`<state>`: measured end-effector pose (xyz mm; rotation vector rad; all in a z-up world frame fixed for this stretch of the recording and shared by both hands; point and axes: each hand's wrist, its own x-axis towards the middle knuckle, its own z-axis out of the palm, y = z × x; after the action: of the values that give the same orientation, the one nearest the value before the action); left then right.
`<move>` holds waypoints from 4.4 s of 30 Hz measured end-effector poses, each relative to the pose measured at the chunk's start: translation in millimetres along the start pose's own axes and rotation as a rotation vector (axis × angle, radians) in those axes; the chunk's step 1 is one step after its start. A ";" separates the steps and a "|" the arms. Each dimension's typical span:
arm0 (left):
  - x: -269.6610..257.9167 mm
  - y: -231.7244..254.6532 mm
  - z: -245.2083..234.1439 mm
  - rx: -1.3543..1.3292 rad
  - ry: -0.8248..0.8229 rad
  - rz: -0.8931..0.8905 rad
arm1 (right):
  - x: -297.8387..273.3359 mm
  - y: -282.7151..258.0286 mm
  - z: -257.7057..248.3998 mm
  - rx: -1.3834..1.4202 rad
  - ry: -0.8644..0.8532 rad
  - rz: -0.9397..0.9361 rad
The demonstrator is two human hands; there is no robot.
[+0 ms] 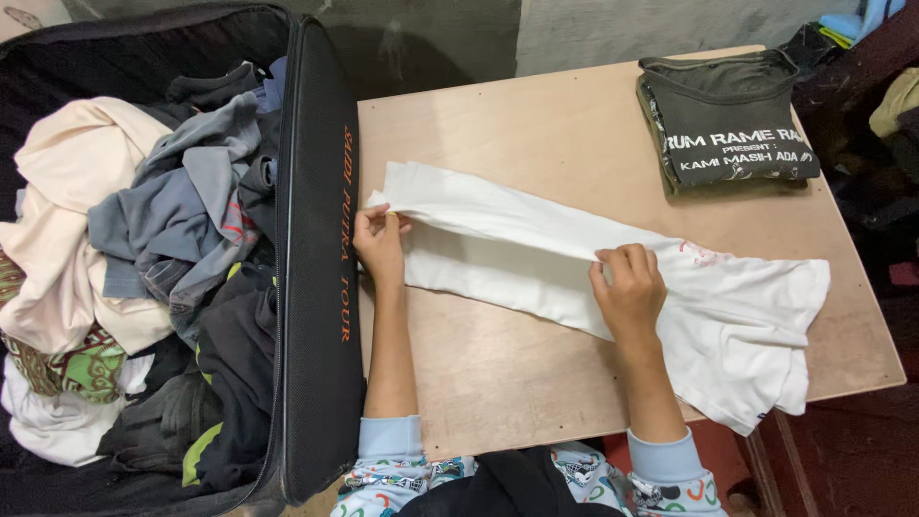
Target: The person folds a white t-shirt and a beige t-shirt on a wooden table. They smooth the fabric, fold the sleeves and sides, and roll the shirts into compact bundles. The folded shirts are placed on the table next to a stack of other folded clothes.
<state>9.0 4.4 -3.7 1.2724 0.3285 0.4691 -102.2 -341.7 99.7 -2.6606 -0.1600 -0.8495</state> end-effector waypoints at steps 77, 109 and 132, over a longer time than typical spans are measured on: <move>16.8 -21.5 92.2 1.568 -0.249 0.451 | -22.0 28.2 51.8 -0.013 -0.356 0.168; -49.5 -17.8 145.3 1.301 -0.517 0.499 | -62.3 277.1 -60.3 -0.087 0.227 0.905; -128.2 -3.8 158.7 0.601 -1.314 0.972 | -117.8 142.9 -134.2 0.373 -0.552 0.256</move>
<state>-23.8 -193.7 32.4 2.0069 -1.4035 0.2304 -241.1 -523.2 92.7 -2.4169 -0.0941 0.0113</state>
